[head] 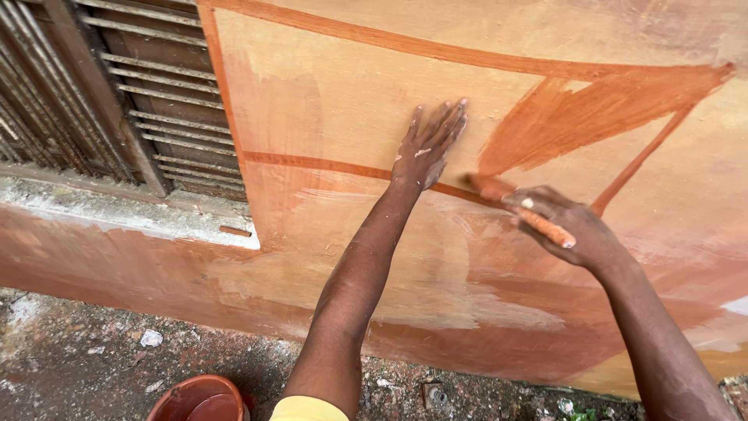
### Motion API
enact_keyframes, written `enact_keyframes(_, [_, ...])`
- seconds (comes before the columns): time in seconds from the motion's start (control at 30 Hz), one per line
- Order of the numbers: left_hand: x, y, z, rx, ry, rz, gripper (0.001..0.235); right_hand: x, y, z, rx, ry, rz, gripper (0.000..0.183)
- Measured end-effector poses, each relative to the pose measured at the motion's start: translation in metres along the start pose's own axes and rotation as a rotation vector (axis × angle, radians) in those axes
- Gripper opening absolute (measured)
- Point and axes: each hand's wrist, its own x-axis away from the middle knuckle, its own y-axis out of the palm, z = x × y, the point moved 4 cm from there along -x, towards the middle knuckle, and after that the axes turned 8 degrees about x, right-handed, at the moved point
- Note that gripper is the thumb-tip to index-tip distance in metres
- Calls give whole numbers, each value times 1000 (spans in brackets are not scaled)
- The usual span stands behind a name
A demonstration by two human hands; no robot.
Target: The person paints a section of an exterior wall with reddish-brown paint using a brush. They outline a rectangular area and then fill it in with horizontal strokes, occasionally dipping the brush into a bucket on the ground.
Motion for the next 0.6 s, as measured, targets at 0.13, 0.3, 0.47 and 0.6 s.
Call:
enact_keyframes(0.13, [16, 4, -13, 6, -19, 15, 104, -3, -32, -3, 84, 121, 164, 40])
enact_keyframes(0.3, [22, 3, -46, -36, -10, 48, 102, 5, -73, -21, 263, 30, 696, 36])
enact_keyframes(0.47, [22, -4, -73, -51, 17, 63, 102, -5, -62, -26, 234, 26, 561, 36])
enact_keyframes(0.6, [35, -8, -82, -77, 30, 51, 100, -16, -28, -32, -15, 15, 232, 41])
